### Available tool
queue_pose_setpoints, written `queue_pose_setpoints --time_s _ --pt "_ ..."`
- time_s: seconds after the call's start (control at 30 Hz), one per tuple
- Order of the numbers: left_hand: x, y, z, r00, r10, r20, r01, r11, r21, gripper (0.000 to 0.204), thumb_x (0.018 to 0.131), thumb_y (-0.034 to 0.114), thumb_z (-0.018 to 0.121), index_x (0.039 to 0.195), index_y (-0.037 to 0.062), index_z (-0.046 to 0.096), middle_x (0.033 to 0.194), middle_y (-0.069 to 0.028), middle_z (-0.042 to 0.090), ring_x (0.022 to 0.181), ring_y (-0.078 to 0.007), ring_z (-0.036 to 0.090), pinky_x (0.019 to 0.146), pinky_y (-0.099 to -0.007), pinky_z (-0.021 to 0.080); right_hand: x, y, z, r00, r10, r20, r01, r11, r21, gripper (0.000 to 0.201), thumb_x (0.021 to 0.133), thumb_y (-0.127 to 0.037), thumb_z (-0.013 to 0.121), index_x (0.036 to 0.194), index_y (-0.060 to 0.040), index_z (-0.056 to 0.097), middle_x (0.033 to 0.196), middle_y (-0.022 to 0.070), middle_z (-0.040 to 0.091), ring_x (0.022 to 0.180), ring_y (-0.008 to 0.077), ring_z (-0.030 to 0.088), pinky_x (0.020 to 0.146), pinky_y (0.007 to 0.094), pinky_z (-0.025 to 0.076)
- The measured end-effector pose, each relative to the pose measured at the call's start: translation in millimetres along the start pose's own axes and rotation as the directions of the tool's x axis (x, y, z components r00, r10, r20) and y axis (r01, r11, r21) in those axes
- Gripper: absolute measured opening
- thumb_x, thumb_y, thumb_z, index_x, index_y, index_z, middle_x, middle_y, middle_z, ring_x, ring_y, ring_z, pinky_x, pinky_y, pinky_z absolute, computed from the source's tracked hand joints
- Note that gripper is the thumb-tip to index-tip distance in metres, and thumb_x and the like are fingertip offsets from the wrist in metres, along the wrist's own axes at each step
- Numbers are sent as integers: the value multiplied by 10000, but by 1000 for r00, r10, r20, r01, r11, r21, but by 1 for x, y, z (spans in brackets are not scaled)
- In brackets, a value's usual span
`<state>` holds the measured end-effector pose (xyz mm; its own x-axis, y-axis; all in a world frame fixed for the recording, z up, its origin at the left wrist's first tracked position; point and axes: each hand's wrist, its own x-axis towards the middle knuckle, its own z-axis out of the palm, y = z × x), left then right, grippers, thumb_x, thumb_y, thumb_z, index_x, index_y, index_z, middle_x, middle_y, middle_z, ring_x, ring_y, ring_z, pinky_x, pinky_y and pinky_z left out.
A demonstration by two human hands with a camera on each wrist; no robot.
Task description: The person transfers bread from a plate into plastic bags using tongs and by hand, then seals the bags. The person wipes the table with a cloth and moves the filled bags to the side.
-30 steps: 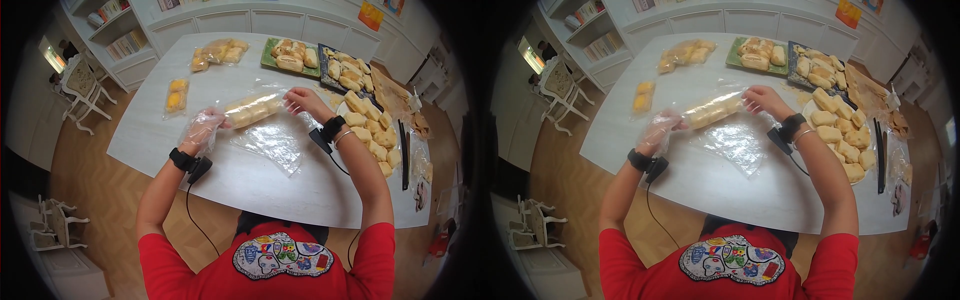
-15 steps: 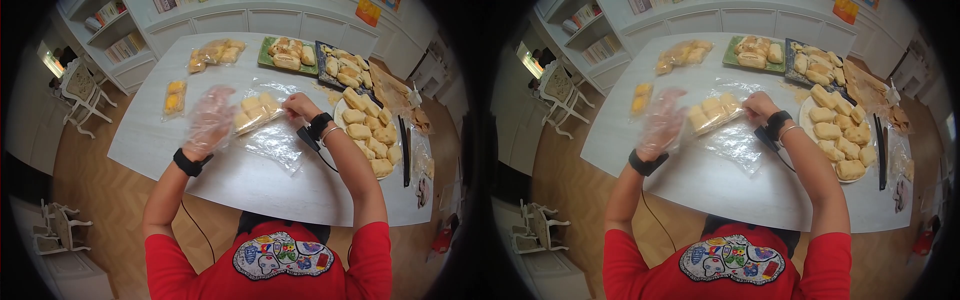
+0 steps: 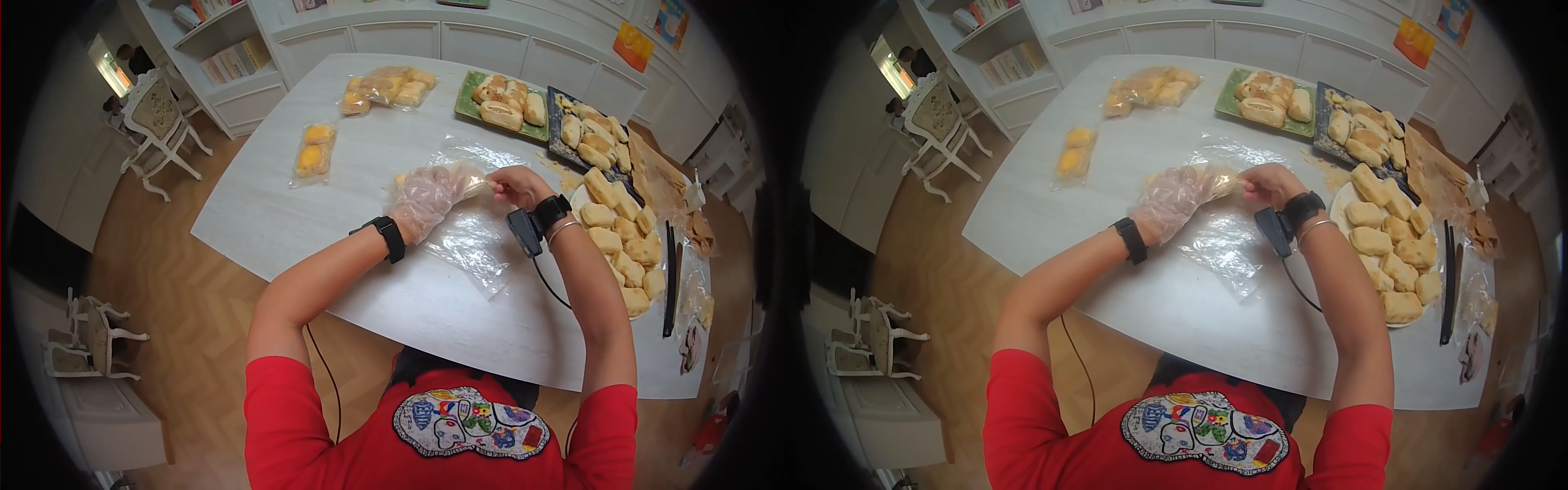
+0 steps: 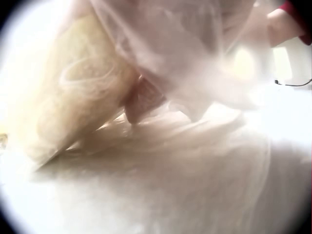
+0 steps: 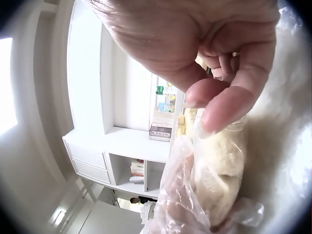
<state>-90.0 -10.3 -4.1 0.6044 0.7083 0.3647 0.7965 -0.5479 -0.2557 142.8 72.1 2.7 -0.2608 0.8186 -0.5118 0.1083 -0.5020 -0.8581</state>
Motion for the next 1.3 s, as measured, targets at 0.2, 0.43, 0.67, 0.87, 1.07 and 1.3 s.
queue_pose_setpoints --time_s 0.2,0.43,0.67,0.87,1.07,1.3 --pt "8 -25 -9 1000 -17 -10 14 967 -256 397 849 179 597 1205 28 510 1004 -185 590 837 -354 622 745 -451 513 0 -5 7 993 -116 -1 115 984 140 91 911 -135 617 893 -45 621 735 -7 595 596 51 533 553 195 499" --pt "21 -87 -26 837 -493 237 547 755 -362 450 846 357 620 1129 18 534 1041 -217 657 996 -368 632 852 -451 503 -39 -38 16 965 -259 45 260 966 -9 195 934 -167 616 1080 -39 621 927 20 615 694 85 541 606 216 479" --pt "-10 -165 -5 734 -577 358 600 304 -740 545 821 439 672 1138 -3 651 1130 -171 660 999 -288 627 871 -362 471 -44 -28 9 966 -240 99 244 969 -30 181 949 -145 571 1080 -27 615 919 17 612 705 84 541 626 218 473" --pt "-17 -178 7 533 -685 497 783 177 -596 529 820 395 691 1190 20 641 1214 -153 637 1116 -265 582 955 -345 435 -43 -24 4 973 -203 110 213 974 -81 186 951 -150 567 1087 -31 615 911 6 615 709 77 541 631 214 471" --pt "-26 -223 88 723 -623 301 687 696 -210 570 870 366 621 1329 42 523 1297 -193 570 1195 -316 540 986 -383 436 -48 -21 4 975 -203 94 211 974 -88 185 957 -163 568 1082 -36 617 918 6 621 720 73 550 651 212 485" --pt "-5 -152 1 827 -561 24 559 819 -126 634 895 420 569 1416 91 419 1264 -182 571 1138 -334 558 967 -420 455 -56 -24 7 969 -208 130 227 961 -158 193 969 -172 551 1093 -37 612 939 8 621 709 59 560 646 206 490"
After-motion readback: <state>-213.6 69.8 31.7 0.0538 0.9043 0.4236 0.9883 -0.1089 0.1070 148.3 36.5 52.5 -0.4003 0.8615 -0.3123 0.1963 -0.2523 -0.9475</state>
